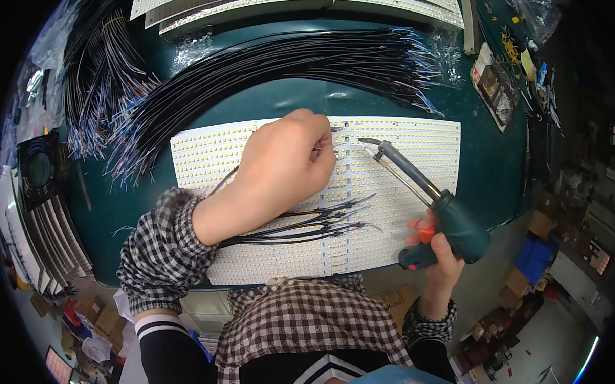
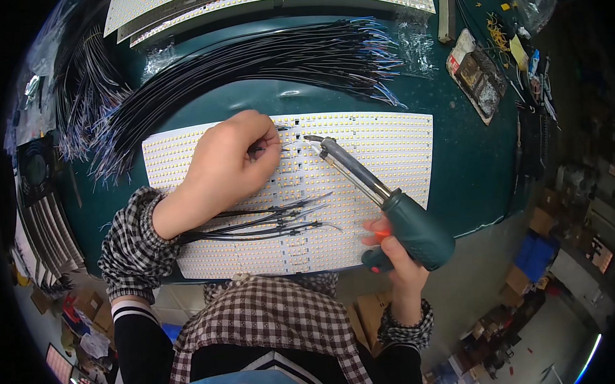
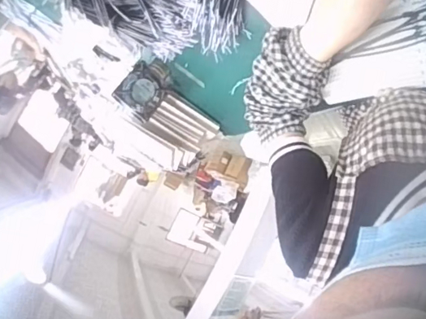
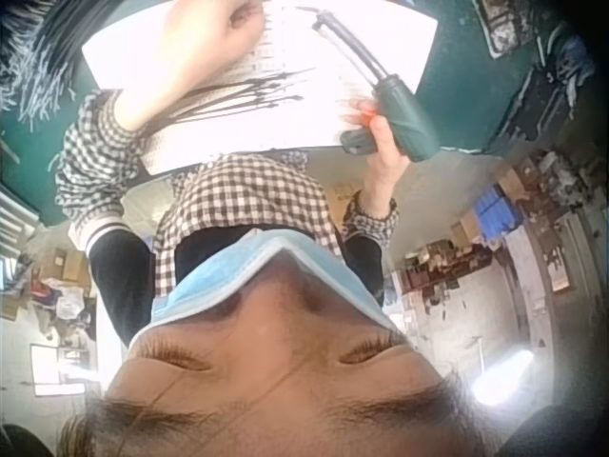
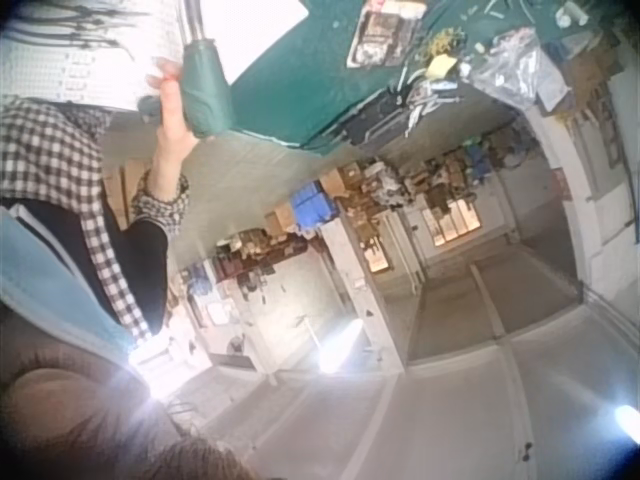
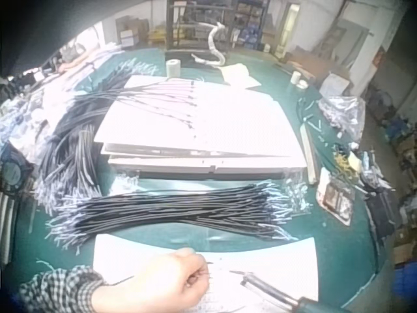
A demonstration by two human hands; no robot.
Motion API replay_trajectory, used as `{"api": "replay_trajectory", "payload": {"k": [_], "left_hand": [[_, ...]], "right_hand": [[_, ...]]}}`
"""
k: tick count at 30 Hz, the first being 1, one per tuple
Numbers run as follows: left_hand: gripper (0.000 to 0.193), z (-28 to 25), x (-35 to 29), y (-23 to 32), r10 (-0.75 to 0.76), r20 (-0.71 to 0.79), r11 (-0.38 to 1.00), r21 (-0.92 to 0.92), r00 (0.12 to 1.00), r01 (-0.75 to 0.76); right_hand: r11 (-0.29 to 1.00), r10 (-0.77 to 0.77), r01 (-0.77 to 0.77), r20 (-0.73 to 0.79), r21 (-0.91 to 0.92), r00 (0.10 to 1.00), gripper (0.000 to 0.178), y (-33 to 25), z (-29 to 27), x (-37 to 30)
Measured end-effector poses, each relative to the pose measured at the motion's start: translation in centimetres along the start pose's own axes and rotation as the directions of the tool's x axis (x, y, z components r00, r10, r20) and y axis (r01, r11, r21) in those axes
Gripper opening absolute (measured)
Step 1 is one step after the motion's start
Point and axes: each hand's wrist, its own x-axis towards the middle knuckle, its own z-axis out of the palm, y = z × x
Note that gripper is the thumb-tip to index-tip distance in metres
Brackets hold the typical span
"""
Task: The person uses a soldering iron to attach black wires to a large LED panel. They repeatedly position wire ends onto the panel and apply the soldering iron to secure connections, working methodically across the surface.
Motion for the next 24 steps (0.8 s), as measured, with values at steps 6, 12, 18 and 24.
{"api": "replay_trajectory", "payload": {"k": [6,12,18,24], "left_hand": [[0.006,-0.1,0.0,0.4,-0.016,0.005,1.0,0.01,1.0,0.016],[0.007,-0.1,0.0,0.4,-0.001,0.013,1.0,0.015,1.0,0.001],[0.007,-0.1,-0.1,0.5,-0.002,0.019,0.999,0.039,1.0,0.001],[0.007,0.0,-0.1,0.6,0.015,0.011,0.998,0.058,1.0,-0.015]], "right_hand": [[0.999,-0.025,0.024,0.04,0.035,0.999,0.033,0.0,0.5,-0.2],[0.999,-0.005,0.003,0.049,0.055,0.999,0.024,0.0,1.1,-0.6],[0.995,-0.047,0.054,0.092,-0.083,0.995,0.026,0.6,0.8,-0.9],[0.988,0.034,-0.023,0.071,-0.154,0.997,0.033,0.6,0.4,-1.3]]}}
